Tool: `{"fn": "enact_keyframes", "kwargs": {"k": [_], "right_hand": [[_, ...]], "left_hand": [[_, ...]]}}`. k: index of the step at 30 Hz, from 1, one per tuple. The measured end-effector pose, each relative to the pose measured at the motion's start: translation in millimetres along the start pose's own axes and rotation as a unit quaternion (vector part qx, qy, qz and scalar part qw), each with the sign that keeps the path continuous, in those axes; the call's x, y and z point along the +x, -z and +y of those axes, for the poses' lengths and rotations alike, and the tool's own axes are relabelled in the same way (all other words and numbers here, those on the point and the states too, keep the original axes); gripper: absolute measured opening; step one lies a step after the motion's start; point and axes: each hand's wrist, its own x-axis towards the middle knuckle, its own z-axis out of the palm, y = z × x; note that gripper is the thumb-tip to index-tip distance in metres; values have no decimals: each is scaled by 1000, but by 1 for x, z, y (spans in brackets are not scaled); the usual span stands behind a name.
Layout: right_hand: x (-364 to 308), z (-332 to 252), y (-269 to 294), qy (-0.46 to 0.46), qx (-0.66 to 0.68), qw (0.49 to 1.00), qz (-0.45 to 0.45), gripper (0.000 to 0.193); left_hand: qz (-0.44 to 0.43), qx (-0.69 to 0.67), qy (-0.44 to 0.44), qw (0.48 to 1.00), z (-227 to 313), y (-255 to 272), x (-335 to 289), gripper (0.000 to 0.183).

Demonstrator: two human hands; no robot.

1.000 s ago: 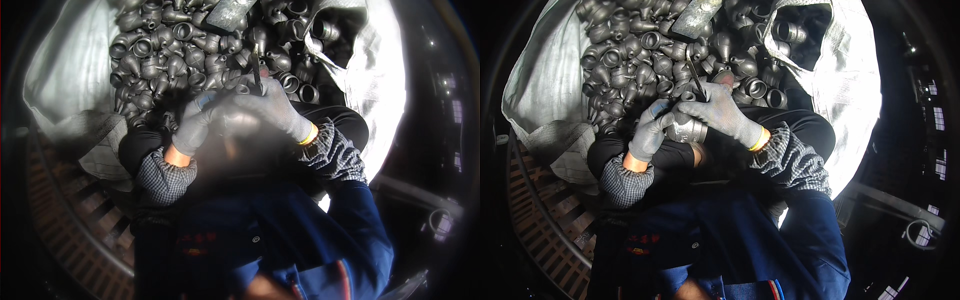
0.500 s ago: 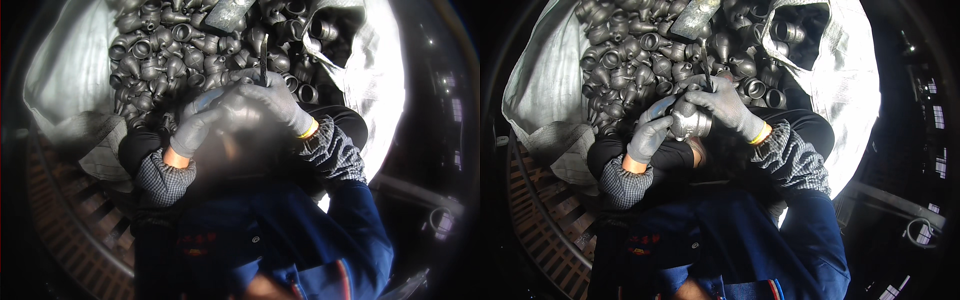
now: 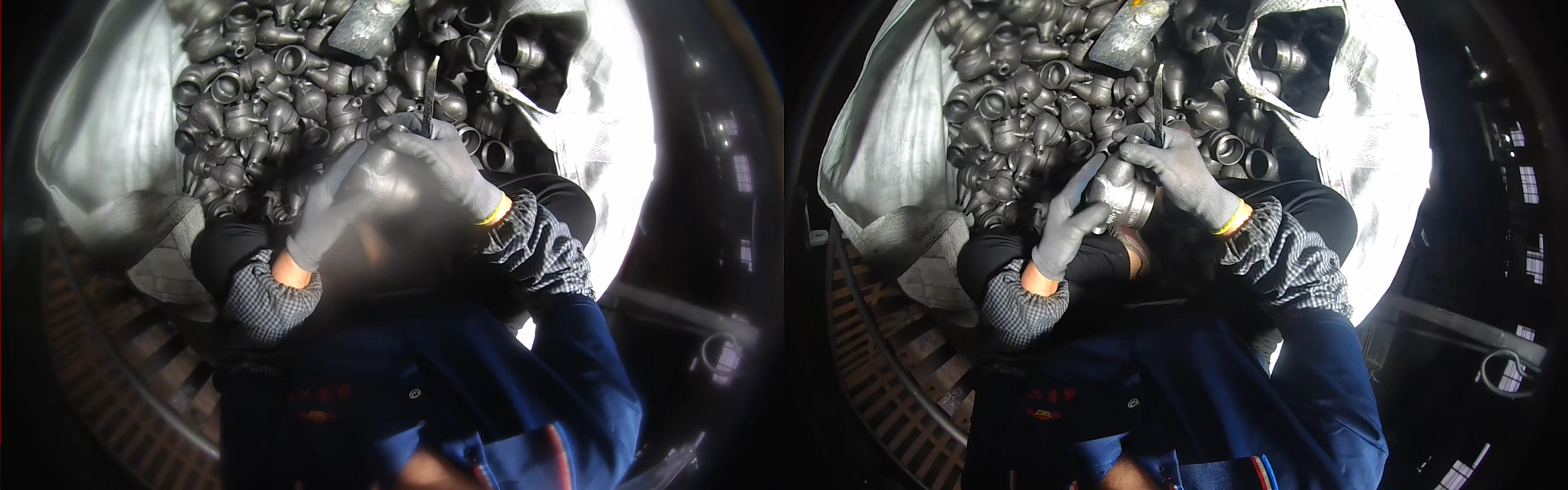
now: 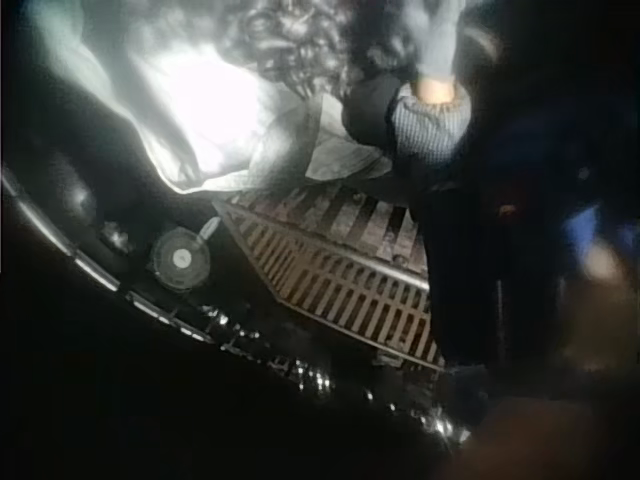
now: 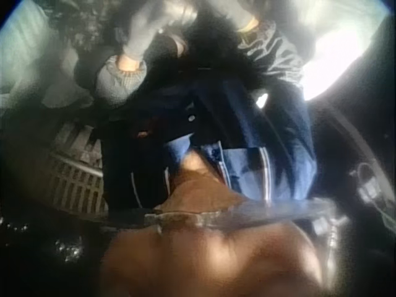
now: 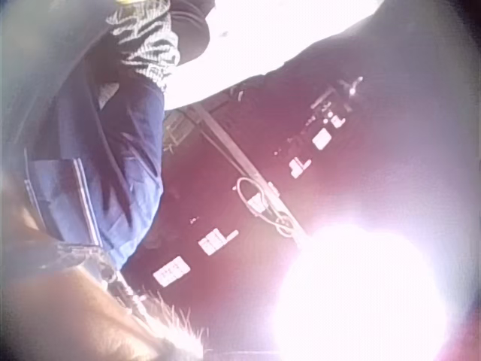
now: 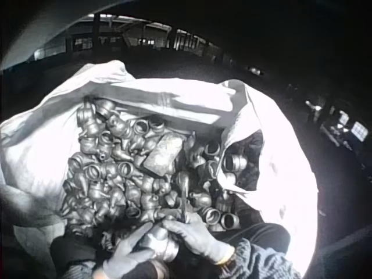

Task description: Inspecting and handling metal pipe fittings from a large collection bag.

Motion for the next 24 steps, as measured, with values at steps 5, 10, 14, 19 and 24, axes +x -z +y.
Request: {"fn": "enact_keyframes", "kwargs": {"k": [5, 10, 14, 19, 24], "right_hand": [[2, 8, 4, -42, 34, 998, 32, 26], [4, 9, 3, -54, 72, 995, 39, 24], [4, 5, 6, -44, 68, 996, 39, 23], [6, 4, 5, -55, 99, 992, 52, 23], [5, 7, 2, -59, 101, 991, 62, 22]], "left_hand": [[-33, 157, -57, 985, -16, -1, 4, 81], [-43, 172, -100, 979, -15, 4, 6, 76], [14, 176, -137, 975, -8, -5, 4, 65], [63, 75, -59, 993, -10, -7, 4, 65], [39, 102, -94, 990, -11, -1, 5, 63]]}}
